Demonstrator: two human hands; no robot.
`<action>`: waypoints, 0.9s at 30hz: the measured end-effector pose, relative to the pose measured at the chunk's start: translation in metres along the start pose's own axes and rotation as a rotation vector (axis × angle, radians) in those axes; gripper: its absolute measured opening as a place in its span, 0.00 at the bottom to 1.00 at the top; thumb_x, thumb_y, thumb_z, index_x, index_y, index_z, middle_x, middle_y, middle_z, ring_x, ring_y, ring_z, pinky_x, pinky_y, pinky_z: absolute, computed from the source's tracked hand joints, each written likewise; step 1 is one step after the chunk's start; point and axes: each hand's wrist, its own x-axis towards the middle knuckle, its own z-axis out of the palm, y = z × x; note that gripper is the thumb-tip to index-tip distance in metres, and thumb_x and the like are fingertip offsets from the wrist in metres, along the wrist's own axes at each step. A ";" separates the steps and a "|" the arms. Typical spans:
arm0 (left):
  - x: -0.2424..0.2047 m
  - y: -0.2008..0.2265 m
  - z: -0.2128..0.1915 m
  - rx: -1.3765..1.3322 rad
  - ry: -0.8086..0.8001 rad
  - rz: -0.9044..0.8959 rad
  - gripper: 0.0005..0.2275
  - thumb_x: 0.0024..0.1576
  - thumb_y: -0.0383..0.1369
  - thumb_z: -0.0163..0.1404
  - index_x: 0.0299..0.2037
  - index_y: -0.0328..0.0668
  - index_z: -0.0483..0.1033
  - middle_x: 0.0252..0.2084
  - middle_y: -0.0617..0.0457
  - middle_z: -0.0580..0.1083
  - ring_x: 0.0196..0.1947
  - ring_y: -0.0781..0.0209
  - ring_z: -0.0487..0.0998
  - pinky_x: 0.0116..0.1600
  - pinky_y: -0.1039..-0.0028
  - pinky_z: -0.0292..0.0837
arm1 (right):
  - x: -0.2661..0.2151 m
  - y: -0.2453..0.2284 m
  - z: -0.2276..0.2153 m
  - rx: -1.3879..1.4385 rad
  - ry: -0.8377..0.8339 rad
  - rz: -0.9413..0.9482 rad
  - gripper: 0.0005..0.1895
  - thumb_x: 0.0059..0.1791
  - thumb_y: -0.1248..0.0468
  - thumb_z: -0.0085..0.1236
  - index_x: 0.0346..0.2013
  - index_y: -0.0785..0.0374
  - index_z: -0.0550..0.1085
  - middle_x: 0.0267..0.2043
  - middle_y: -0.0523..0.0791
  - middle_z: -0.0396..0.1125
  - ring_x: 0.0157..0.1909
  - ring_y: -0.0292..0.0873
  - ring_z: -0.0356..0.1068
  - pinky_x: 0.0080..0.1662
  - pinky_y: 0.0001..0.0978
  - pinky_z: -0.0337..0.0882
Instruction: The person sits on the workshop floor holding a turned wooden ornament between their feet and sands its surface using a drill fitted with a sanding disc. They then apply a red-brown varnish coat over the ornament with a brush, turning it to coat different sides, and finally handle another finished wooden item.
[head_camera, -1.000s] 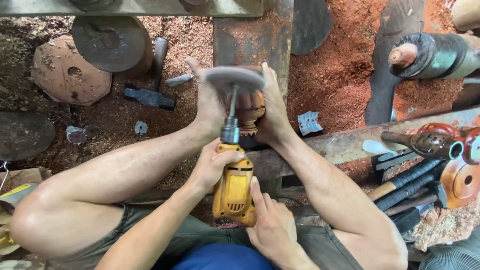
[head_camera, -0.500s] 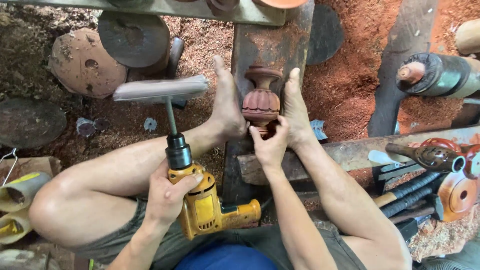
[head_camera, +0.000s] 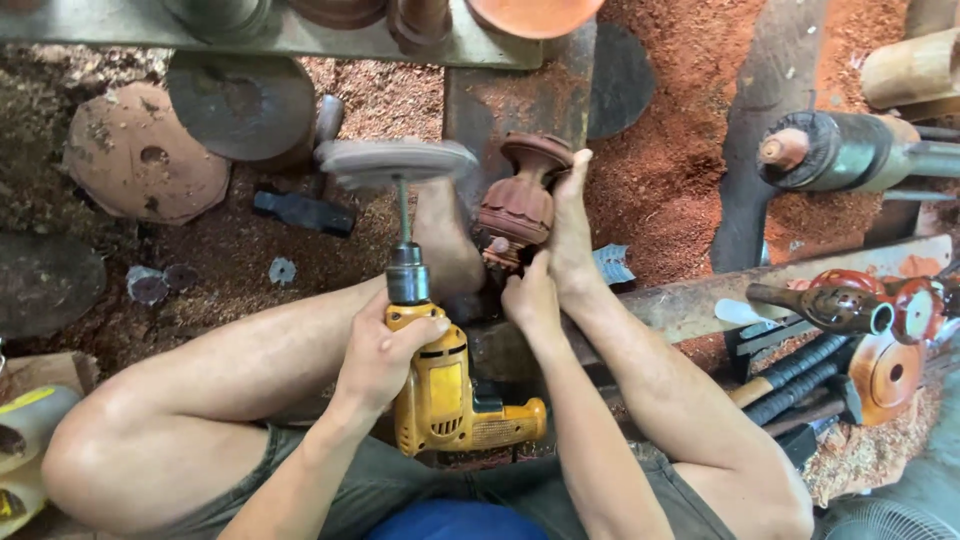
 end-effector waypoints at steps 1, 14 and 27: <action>0.005 0.001 0.002 0.004 -0.006 0.002 0.08 0.50 0.26 0.57 0.39 0.35 0.75 0.31 0.54 0.77 0.30 0.67 0.78 0.38 0.75 0.76 | -0.006 -0.020 -0.019 0.001 0.006 0.004 0.28 0.44 0.71 0.56 0.57 0.76 0.60 0.50 0.67 0.66 0.55 0.67 0.69 0.58 0.48 0.69; 0.061 0.012 0.043 -0.006 -0.089 -0.135 0.12 0.50 0.30 0.59 0.41 0.33 0.75 0.31 0.53 0.76 0.28 0.66 0.78 0.35 0.74 0.78 | -0.136 -0.123 -0.148 -0.050 -0.169 -0.440 0.59 0.31 0.56 0.64 0.71 0.78 0.50 0.54 0.64 0.65 0.54 0.63 0.67 0.53 0.49 0.67; 0.072 0.000 0.073 -0.041 -0.199 -0.172 0.15 0.50 0.32 0.61 0.42 0.33 0.71 0.31 0.50 0.75 0.27 0.64 0.78 0.34 0.71 0.79 | -0.138 -0.123 -0.169 -0.042 -0.173 -0.234 0.60 0.29 0.70 0.63 0.72 0.74 0.46 0.39 0.55 0.65 0.38 0.57 0.67 0.39 0.47 0.69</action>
